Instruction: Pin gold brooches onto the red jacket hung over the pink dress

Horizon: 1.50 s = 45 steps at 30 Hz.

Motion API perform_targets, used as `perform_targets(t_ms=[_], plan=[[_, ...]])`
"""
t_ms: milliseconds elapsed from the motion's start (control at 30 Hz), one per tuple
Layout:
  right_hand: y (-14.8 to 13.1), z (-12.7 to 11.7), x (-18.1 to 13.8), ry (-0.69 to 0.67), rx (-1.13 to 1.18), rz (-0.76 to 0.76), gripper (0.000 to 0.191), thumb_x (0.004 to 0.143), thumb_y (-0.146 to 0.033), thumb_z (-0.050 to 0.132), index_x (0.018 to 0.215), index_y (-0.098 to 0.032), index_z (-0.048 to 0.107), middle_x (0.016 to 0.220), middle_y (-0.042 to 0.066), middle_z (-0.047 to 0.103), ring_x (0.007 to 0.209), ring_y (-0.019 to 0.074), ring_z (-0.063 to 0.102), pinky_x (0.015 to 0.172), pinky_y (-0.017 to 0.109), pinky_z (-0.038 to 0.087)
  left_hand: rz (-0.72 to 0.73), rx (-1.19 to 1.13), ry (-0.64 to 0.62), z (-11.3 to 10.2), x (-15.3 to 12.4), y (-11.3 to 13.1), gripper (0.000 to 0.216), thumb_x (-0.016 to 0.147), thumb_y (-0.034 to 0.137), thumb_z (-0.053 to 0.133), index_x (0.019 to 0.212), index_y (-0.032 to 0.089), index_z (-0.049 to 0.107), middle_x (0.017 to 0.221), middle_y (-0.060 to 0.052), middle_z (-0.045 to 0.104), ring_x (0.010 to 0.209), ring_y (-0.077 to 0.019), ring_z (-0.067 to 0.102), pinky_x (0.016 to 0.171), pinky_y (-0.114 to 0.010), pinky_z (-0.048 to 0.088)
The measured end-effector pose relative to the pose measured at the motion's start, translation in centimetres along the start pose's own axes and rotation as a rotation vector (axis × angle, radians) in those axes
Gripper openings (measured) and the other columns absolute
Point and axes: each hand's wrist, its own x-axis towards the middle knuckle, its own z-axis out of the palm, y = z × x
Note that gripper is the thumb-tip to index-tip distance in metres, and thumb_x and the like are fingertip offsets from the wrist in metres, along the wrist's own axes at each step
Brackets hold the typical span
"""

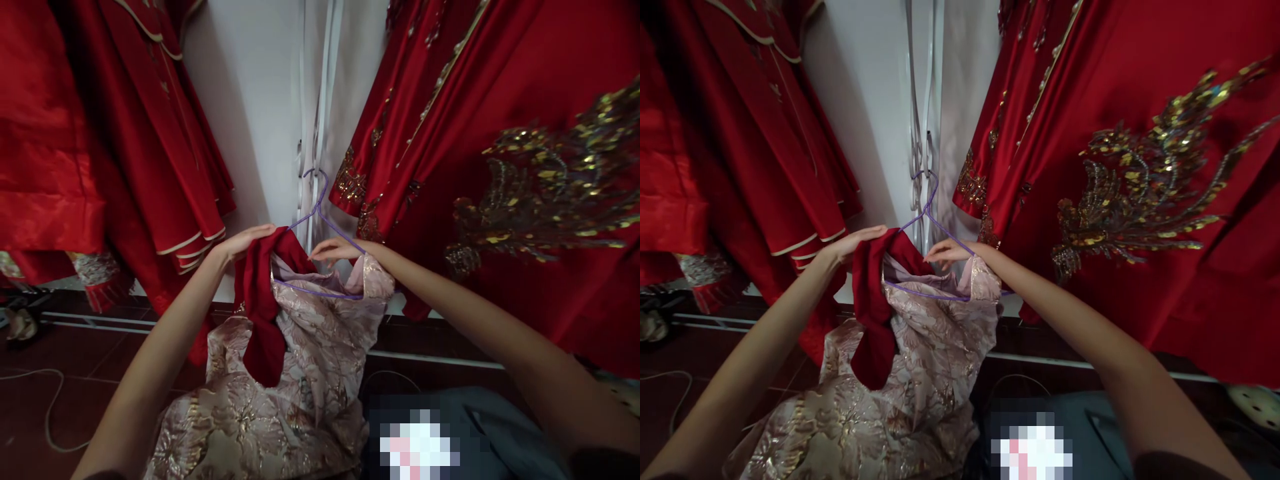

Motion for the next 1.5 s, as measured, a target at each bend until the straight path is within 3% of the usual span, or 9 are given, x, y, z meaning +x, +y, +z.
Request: perform_targets(t_ms=[167,367,467,633,767,867,1100,1333,1500], plan=[[-0.4,0.3,-0.3,-0.145,0.011,-0.070,0.039,0.072,-0.041,0.065,0.106,-0.020,0.066,0.118,0.004,0.060,0.111,0.0161,0.053,0.091,0.025,0.043,-0.056,-0.023,0.038,0.0,-0.1,0.2,0.036,0.074,0.042,0.064,0.099,0.018,0.061,0.091,-0.005,0.068,0.074,-0.0182,0.064,0.069,-0.031,0.050],[1.2,0.9,1.0,-0.188,-0.050,-0.014,0.032,0.068,-0.041,0.066,0.089,-0.017,0.066,0.097,0.004,0.065,0.093,0.0157,0.058,0.082,0.025,0.043,-0.058,-0.059,0.027,-0.1,0.3,0.1,0.034,0.071,0.041,0.066,0.095,0.017,0.061,0.085,-0.002,0.067,0.070,-0.0156,0.062,0.067,-0.028,0.049],[1.8,0.6,1.3,-0.039,-0.105,-0.064,0.032,0.062,-0.040,0.070,0.083,-0.017,0.060,0.083,0.000,0.061,0.080,0.0139,0.056,0.074,0.025,0.043,0.030,-0.007,0.021,-0.5,0.6,-0.4,0.031,0.070,0.042,0.066,0.085,0.016,0.061,0.075,0.000,0.064,0.064,-0.0137,0.059,0.062,-0.026,0.048],[1.7,-1.3,0.1,0.621,-0.597,0.020,0.047,0.053,-0.043,0.075,0.088,-0.021,0.053,0.067,-0.005,0.053,0.065,0.0150,0.051,0.059,0.024,0.037,0.126,0.157,0.095,-1.6,0.9,-2.3,0.036,0.070,0.048,0.063,0.084,0.014,0.062,0.076,-0.002,0.064,0.069,-0.0161,0.059,0.064,-0.026,0.047],[1.1,-2.8,-1.7,0.843,-0.863,0.154,0.026,0.064,-0.039,0.069,0.079,-0.024,0.053,0.063,-0.003,0.055,0.062,0.0162,0.053,0.056,0.024,0.032,0.275,0.336,0.125,-1.9,1.3,-3.5,0.036,0.075,0.050,0.056,0.078,0.015,0.061,0.076,-0.002,0.061,0.073,-0.0161,0.056,0.071,-0.027,0.044],[0.3,-3.3,-2.6,0.895,-0.989,0.207,0.016,0.070,-0.023,0.060,0.084,-0.024,0.053,0.072,0.000,0.060,0.065,0.0171,0.055,0.056,0.024,0.032,0.399,0.561,0.134,-1.6,1.4,-4.0,0.033,0.080,0.047,0.051,0.075,0.016,0.059,0.081,-0.002,0.058,0.080,-0.0160,0.053,0.079,-0.027,0.041],[1.8,-5.8,-6.6,1.028,-1.068,0.177,0.026,0.063,-0.004,0.051,0.085,-0.018,0.054,0.091,0.007,0.057,0.076,0.0188,0.056,0.064,0.027,0.039,0.508,0.761,0.226,-0.5,1.5,-4.8,0.033,0.089,0.043,0.036,0.076,0.017,0.052,0.076,-0.001,0.051,0.076,-0.0139,0.049,0.076,-0.025,0.039],[4.5,-7.9,-13.0,0.908,-1.119,0.397,0.023,0.060,-0.006,0.058,0.079,-0.019,0.055,0.082,0.008,0.059,0.067,0.0176,0.053,0.060,0.028,0.035,0.527,0.826,0.271,-0.3,1.6,-5.2,0.031,0.090,0.040,0.035,0.075,0.018,0.051,0.075,0.000,0.052,0.075,-0.0138,0.049,0.075,-0.025,0.039],[3.3,-5.3,-14.0,0.884,-0.618,0.218,0.033,0.056,-0.040,0.073,0.076,-0.020,0.054,0.071,0.003,0.061,0.065,0.0179,0.056,0.062,0.029,0.040,0.536,0.842,0.311,-0.1,1.4,-5.5,0.029,0.090,0.039,0.036,0.077,0.018,0.052,0.077,-0.001,0.053,0.076,-0.0136,0.050,0.076,-0.025,0.039]])
